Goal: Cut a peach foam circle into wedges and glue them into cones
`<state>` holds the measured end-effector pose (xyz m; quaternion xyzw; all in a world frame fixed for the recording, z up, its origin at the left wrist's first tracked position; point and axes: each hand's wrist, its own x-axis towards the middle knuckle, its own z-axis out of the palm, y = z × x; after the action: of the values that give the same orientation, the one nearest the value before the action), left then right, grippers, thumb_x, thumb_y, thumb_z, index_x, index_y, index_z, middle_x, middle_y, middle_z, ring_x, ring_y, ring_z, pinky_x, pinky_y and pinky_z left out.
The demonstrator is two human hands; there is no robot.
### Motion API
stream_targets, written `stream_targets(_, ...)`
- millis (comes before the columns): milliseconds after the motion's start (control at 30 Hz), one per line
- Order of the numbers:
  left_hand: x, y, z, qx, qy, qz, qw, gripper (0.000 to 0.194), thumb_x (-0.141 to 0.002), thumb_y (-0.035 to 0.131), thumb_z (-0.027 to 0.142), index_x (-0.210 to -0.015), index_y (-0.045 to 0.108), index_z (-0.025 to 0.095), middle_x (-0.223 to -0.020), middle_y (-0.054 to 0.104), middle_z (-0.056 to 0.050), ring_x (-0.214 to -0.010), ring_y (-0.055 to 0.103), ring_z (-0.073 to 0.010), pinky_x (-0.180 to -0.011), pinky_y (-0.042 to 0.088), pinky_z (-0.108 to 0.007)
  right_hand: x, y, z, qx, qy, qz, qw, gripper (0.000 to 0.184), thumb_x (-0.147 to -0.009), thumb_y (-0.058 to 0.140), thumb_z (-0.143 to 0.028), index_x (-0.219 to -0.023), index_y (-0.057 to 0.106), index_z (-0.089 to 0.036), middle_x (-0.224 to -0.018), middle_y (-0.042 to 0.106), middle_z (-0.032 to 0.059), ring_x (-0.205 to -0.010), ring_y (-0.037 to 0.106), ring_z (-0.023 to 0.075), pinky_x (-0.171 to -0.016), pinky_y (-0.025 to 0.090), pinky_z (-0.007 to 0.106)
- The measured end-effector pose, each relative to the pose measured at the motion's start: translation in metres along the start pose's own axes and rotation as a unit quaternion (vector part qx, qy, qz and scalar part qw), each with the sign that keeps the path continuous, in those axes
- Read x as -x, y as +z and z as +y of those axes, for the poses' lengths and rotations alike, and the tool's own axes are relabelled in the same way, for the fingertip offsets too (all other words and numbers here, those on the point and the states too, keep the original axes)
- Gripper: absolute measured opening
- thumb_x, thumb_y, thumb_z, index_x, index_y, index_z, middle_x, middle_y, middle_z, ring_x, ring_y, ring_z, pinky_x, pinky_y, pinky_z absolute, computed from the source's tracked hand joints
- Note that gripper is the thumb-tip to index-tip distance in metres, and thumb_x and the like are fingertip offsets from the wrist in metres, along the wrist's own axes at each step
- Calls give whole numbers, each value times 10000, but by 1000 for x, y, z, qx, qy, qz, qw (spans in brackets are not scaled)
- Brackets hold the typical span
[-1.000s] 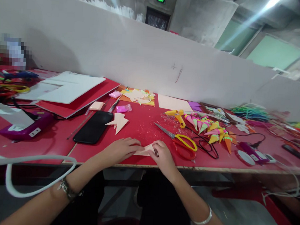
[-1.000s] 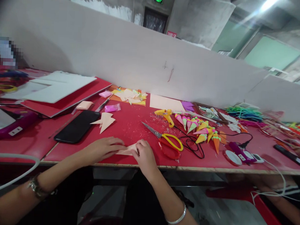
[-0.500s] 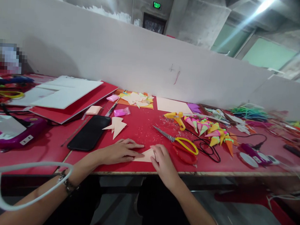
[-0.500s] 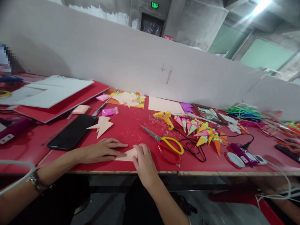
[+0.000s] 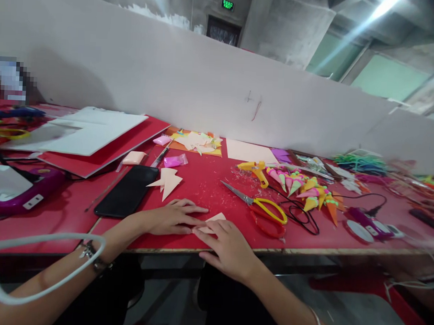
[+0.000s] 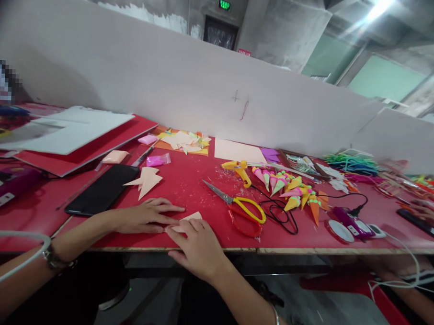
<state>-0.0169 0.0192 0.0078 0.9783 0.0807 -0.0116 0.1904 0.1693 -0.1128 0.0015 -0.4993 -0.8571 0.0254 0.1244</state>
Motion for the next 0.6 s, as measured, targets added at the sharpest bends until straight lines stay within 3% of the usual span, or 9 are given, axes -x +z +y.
stream_targets(200,0,1,-2,21,13,16,1000,417,-848,419,311,-1240,361,440,-1385,312,44,-1199,322,-207,-983,233,-388,14,-8,9,2,15,24,1000,396,-802,476,-430,-1141,527,-232,-1046,579,66,-1001,471,212,-955,268,438)
stream_targets(400,0,1,-2,57,11,42,997,386,-834,450,312,-1197,424,439,-1357,363,48,-1179,361,-187,-979,254,-351,35,-12,22,-26,63,51,996,336,-802,491,-390,-1074,591,-220,-1043,593,74,-952,511,195,-846,391,351)
stream_targets(600,0,-4,1,63,0,18,998,377,-844,430,299,-1197,428,430,-1363,351,44,-1198,346,-199,-993,232,-382,51,-17,30,-29,102,40,994,296,-814,479,-330,-1066,599,-230,-1116,579,47,-1023,499,185,-896,378,339)
